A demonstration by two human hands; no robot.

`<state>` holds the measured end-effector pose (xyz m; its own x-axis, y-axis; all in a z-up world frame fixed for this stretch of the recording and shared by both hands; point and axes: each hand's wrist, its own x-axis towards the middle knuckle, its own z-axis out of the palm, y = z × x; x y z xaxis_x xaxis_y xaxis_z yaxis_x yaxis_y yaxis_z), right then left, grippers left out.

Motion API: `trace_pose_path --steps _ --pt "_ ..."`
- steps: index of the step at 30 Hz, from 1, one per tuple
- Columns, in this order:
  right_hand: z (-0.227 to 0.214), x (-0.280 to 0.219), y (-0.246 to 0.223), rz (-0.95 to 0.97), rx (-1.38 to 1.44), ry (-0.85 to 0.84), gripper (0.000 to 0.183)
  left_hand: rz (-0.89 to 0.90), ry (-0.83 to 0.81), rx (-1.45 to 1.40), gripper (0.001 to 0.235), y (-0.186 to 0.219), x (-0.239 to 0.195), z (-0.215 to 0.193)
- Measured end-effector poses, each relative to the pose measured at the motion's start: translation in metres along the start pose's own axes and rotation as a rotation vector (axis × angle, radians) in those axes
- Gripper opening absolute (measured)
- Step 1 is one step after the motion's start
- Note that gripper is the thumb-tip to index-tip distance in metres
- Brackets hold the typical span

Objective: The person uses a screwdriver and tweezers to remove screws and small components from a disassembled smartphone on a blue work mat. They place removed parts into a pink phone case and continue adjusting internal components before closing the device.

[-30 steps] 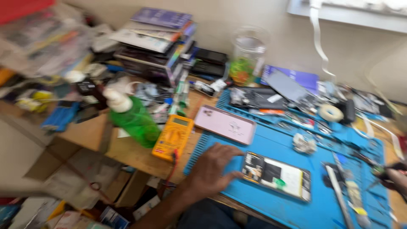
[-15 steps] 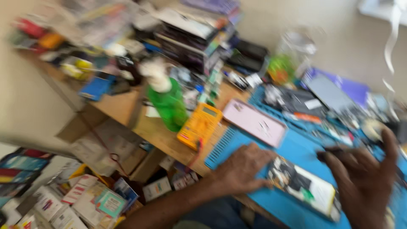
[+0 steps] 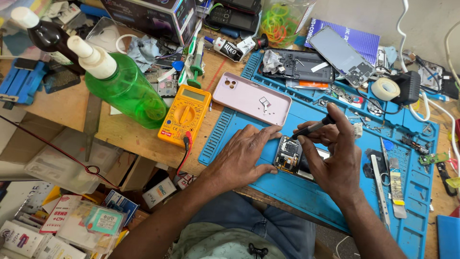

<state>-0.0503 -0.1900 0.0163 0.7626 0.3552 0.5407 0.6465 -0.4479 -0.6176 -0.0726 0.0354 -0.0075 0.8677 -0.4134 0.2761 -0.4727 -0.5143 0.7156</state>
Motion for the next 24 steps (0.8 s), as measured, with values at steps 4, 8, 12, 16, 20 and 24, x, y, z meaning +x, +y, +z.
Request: trace_pose_path --steps 4,8,12,16,20,24 --pt "0.003 0.001 0.001 -0.007 -0.044 -0.027 0.077 0.02 0.013 0.002 0.096 0.0 0.0 0.0" --pt "0.003 -0.001 0.003 0.002 -0.069 -0.035 0.075 0.003 0.002 0.015 0.096 0.0 0.0 0.001" --pt "0.007 -0.001 0.003 -0.022 -0.169 0.032 0.073 -0.016 -0.013 0.021 0.096 0.001 0.0 0.001" --pt "0.002 0.007 -0.004 -0.047 -0.11 0.014 0.064 0.019 0.038 -0.059 0.086 0.001 0.004 -0.003" --pt "-0.012 0.024 -0.01 -0.038 0.042 -0.199 0.062 0.034 0.054 -0.351 0.069 -0.006 0.021 -0.01" --pt "-0.014 0.031 -0.014 -0.12 -0.169 -0.063 0.059 0.059 -0.023 -0.591 0.063 -0.014 0.04 -0.006"
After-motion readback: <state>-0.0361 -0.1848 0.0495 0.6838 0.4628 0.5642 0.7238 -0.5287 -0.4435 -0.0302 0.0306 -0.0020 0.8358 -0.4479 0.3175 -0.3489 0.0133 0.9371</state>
